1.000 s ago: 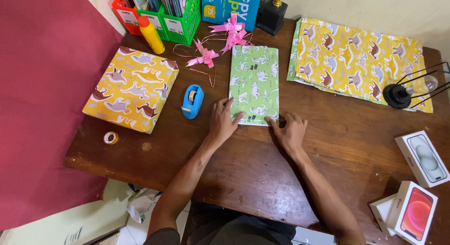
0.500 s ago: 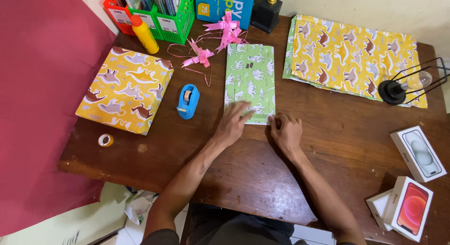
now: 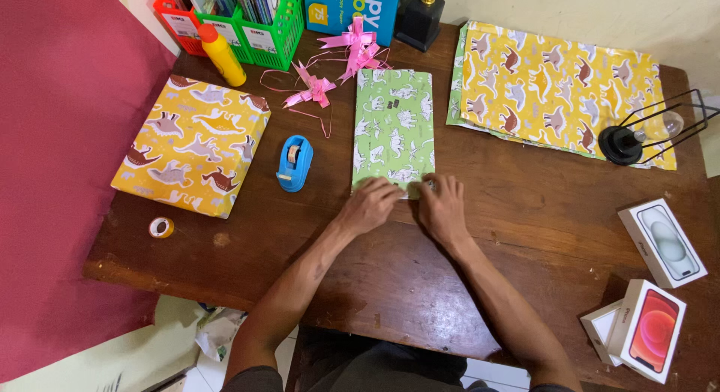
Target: The person wraps a red book with green dinosaur-patterned wrapping paper on a wooden table. They fold the paper over the book, smooth the edges, and secure the folds with tape. The person also briefly moves a small lantern on the table.
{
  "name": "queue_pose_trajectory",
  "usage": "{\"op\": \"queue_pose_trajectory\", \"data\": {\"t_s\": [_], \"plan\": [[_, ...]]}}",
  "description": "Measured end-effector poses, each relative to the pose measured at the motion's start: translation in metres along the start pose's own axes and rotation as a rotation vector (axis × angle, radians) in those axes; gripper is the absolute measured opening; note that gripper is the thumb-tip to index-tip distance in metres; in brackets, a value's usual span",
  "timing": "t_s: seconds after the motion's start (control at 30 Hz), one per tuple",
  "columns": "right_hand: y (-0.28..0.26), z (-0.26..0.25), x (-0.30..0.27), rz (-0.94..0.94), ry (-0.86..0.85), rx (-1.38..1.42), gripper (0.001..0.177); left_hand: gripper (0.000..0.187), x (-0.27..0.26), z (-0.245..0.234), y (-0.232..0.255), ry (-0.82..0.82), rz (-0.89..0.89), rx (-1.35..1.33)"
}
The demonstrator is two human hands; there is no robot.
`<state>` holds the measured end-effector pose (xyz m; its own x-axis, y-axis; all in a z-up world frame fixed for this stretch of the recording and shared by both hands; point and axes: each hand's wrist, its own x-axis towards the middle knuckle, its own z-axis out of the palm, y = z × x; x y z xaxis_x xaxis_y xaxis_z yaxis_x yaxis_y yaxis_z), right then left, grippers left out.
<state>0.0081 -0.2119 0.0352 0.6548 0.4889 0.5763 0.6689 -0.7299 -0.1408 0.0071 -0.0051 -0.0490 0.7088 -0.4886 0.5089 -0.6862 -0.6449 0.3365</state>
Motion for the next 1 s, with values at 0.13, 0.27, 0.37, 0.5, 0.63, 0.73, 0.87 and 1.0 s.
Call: {"op": "queue_pose_trajectory", "data": {"t_s": [0.13, 0.27, 0.37, 0.5, 0.63, 0.73, 0.87, 1.0], "plan": [[0.010, -0.011, -0.004, 0.042, -0.004, 0.002, 0.027, 0.029, 0.001, -0.017, -0.008, 0.073, -0.055, 0.108], [0.002, -0.009, 0.001, 0.001, -0.036, 0.035, 0.028, 0.025, 0.014, -0.032, 0.004, 0.069, -0.103, 0.113], [-0.005, -0.004, 0.004, 0.001, -0.042, 0.029, 0.027, 0.021, 0.031, -0.037, 0.010, 0.186, -0.152, 0.049], [-0.007, -0.007, 0.004, 0.036, 0.038, 0.068, 0.021, 0.029, 0.055, -0.039, 0.001, -0.026, -0.290, 0.017], [-0.005, -0.016, 0.007, 0.368, 0.100, 0.351, 0.027, 0.041, 0.070, -0.042, -0.018, -0.193, -0.242, -0.006], [-0.001, -0.021, 0.007, 0.553, 0.043, 0.291, 0.041, 0.061, 0.076, -0.035, -0.021, -0.181, -0.119, 0.128], [-0.003, -0.014, 0.005, 0.607, -0.057, 0.101, 0.040, 0.076, 0.068, -0.029, -0.016, -0.269, -0.180, 0.284], [-0.001, -0.006, -0.003, 0.617, -0.066, 0.112, 0.028, 0.078, 0.069, -0.029, -0.016, -0.245, -0.150, 0.311]]}}
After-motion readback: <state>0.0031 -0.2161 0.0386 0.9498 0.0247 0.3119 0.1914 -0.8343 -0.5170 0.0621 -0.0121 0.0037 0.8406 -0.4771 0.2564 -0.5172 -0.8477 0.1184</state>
